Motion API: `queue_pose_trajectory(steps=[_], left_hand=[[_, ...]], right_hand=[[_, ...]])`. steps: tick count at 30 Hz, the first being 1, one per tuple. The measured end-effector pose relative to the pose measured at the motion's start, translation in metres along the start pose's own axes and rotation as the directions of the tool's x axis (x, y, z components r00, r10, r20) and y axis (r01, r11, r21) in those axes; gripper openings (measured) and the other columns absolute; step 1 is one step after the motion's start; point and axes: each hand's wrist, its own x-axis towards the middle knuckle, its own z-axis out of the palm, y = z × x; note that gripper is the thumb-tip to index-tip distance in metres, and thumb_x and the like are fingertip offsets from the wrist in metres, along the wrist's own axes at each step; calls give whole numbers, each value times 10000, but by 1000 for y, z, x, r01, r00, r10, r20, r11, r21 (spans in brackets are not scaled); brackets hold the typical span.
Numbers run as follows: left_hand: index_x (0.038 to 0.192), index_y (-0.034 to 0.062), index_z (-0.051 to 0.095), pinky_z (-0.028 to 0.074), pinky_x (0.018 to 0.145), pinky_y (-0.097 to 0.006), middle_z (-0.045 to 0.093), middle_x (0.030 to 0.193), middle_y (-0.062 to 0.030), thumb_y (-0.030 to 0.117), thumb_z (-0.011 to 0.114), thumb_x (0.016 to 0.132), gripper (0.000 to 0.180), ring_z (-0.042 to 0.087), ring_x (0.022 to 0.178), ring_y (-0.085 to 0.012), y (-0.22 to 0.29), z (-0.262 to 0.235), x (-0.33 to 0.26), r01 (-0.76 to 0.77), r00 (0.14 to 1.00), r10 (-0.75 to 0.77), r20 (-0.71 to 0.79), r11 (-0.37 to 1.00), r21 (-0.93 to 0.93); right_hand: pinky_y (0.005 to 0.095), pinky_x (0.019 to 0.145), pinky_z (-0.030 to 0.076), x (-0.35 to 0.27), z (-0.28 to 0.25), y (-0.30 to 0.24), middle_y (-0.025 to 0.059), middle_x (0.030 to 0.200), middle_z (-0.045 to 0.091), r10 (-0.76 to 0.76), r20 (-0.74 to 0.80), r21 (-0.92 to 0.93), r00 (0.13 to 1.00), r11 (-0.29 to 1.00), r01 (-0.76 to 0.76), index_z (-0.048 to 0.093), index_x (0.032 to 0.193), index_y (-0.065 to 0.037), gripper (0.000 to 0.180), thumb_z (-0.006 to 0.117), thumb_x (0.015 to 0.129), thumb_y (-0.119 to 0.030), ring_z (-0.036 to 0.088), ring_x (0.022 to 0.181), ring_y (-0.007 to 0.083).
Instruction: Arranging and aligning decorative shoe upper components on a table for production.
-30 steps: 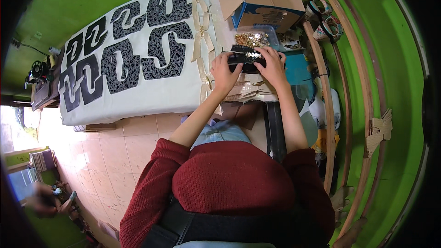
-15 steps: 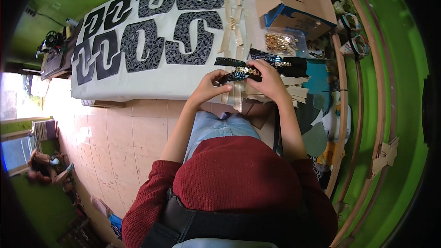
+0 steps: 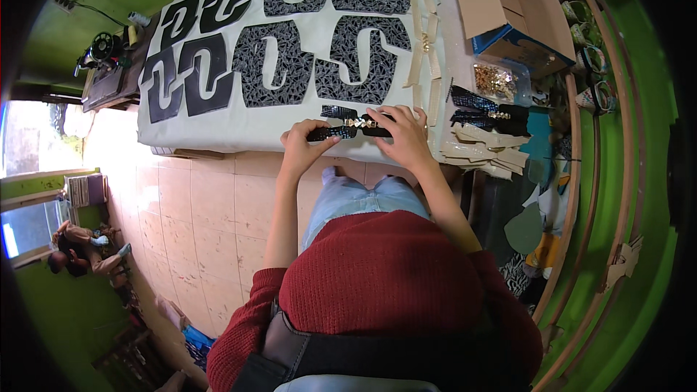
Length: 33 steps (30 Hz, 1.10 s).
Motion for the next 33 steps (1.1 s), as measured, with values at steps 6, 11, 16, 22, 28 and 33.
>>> queue_pose_trajectory(steps=[6,11,16,22,28,33], left_hand=[[1003,187,683,213,939,-556,649,937,-5,367,707,754,309,548,987,-215,-26,7,14,6,999,-24,32,888,459],[1023,173,675,220,937,-578,617,969,-22,259,667,780,258,517,1014,-231,-43,10,16,-40,999,45,0,885,465],[1062,184,659,247,924,-519,612,994,-14,249,670,779,291,518,1009,-219,-45,3,21,-145,989,120,85,886,440],[1175,192,602,266,912,-451,591,1047,-14,231,678,780,404,515,1009,-211,-50,1,21,-291,957,256,139,858,424],[1246,185,558,266,898,-461,560,1033,-27,218,654,801,457,493,1000,-218,-51,5,25,-324,946,272,177,832,451],[1252,185,565,267,891,-471,530,1015,-37,208,631,815,443,477,983,-223,-52,6,27,-348,936,269,227,797,493]], right_hand=[[575,996,209,8,50,-5,47,1302,463,154,30,-209,988,967,-145,456,1343,-228,650,638,734,-93,421,1185,237],[595,1000,205,-6,70,-16,67,1418,376,299,-81,-229,951,923,-310,427,1359,-202,622,602,773,-84,362,1285,242],[567,1027,202,-23,81,-19,76,1373,458,349,-62,-232,935,906,-354,499,1295,-182,465,560,840,-108,403,1288,236],[509,1054,216,-26,87,-24,50,1242,585,364,-187,-163,912,905,-394,606,1174,-160,319,541,864,-118,512,1197,204],[465,1061,262,-25,88,-19,71,1235,586,375,-201,-119,905,907,-403,611,1157,-120,306,524,865,-98,510,1197,238],[456,1016,360,-23,90,-18,137,1242,565,372,-204,-25,906,923,-384,591,1165,-53,329,510,846,-40,489,1198,323]])
